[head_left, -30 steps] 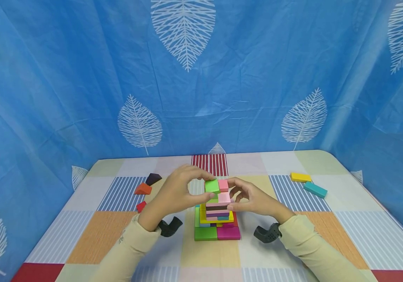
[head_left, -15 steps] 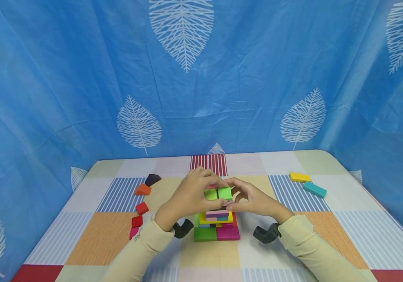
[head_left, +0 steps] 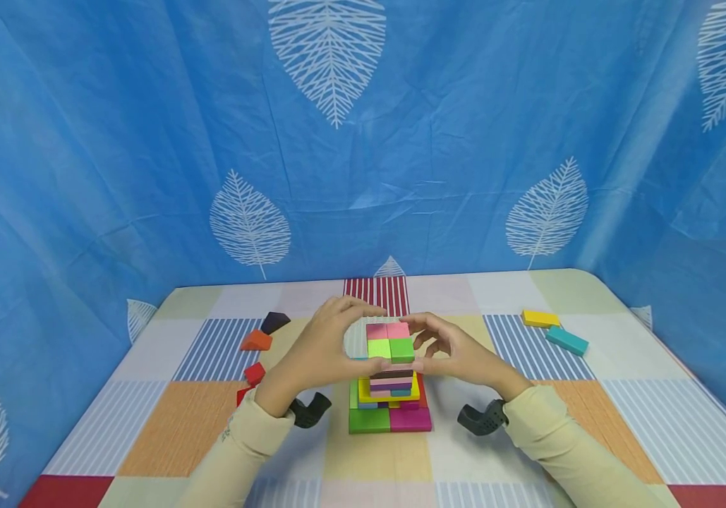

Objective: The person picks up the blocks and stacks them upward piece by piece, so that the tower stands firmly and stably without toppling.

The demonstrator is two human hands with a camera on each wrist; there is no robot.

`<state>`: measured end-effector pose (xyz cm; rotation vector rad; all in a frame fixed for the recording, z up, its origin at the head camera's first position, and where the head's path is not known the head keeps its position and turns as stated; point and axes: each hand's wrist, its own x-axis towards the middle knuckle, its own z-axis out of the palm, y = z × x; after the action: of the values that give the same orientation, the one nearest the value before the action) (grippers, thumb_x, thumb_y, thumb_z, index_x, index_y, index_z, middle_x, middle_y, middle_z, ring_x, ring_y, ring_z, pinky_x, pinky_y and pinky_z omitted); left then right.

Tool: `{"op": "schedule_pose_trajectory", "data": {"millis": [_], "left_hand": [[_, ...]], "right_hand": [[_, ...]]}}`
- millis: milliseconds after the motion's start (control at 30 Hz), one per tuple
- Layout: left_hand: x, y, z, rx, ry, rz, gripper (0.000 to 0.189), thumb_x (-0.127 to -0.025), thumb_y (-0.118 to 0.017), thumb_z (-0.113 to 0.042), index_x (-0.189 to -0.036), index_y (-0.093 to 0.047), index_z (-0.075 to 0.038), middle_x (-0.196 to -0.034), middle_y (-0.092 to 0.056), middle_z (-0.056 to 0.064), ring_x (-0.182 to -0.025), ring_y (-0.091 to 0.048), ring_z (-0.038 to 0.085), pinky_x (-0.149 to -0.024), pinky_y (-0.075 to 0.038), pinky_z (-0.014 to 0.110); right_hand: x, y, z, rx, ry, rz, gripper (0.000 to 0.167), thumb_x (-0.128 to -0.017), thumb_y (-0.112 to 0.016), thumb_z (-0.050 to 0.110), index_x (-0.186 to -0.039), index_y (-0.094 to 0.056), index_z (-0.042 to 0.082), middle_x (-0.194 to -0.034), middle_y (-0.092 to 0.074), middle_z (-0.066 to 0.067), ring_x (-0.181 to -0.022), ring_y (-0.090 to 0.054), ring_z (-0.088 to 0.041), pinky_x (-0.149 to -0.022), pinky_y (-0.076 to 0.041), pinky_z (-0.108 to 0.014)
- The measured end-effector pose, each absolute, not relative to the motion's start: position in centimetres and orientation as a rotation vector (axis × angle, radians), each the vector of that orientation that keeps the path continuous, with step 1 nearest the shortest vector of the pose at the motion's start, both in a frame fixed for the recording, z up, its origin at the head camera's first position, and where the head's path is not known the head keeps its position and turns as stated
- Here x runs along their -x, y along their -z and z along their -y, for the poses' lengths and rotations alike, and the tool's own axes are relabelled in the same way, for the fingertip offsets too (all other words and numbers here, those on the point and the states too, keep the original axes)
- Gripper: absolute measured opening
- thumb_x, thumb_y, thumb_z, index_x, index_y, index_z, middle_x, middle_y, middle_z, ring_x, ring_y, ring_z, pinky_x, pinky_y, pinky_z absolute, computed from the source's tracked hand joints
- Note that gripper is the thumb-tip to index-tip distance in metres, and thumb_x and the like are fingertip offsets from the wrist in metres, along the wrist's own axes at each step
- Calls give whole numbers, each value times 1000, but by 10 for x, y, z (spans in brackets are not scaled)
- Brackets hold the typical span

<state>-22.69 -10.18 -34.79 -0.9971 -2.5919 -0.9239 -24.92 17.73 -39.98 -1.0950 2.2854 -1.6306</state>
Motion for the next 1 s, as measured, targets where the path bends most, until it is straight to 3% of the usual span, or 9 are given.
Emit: {"op": "schedule_pose_trajectory", "data": {"millis": [100, 467, 767, 900, 1000], "left_hand": [[228, 349, 113, 922, 973, 2666, 69, -82, -92, -38, -141, -70, -10, -135, -69, 7, -123, -59, 29, -102, -52, 60], [228, 352, 118, 899, 963, 2725, 59, -85, -91, -39, -134, -76, -11, -122, -76, 2, -109, -65, 24, -88, -55, 40], [226, 353, 127, 848, 970, 2727, 67, -85, -91, -45, -140, -72, -11, -126, -75, 4, -111, -64, 24, -88, -57, 45], [227, 352, 148, 832, 1069, 2713, 56, -94, -85, -36, -141, -71, -9, -129, -75, 8, -112, -67, 30, -90, -57, 55], [230, 354, 171, 822, 1127, 2708, 39, -102, -78, -26, -136, -74, -8, -129, -76, 9, -110, -68, 30, -90, -56, 55]], "right_hand": [[248, 398, -176, 1102, 1659, -2311, 64, -97, -78, 14, -150, -51, -9, -133, -59, -22, -110, -62, -19, -87, -59, -30], [246, 397, -172, 1117, 1689, -2302, 57, -96, -75, 8, -145, -54, -12, -125, -63, -17, -106, -63, -17, -88, -58, -29], [247, 398, -174, 1092, 1648, -2306, 68, -94, -80, 15, -150, -50, -11, -132, -60, -19, -110, -62, -20, -87, -58, -30], [248, 399, -174, 1076, 1626, -2279, 73, -92, -83, 18, -150, -50, -10, -133, -62, -18, -111, -61, -25, -88, -58, -32], [249, 400, -174, 1073, 1609, -2263, 71, -91, -83, 17, -148, -51, -10, -131, -63, -16, -112, -61, -29, -89, -58, -33]]}}
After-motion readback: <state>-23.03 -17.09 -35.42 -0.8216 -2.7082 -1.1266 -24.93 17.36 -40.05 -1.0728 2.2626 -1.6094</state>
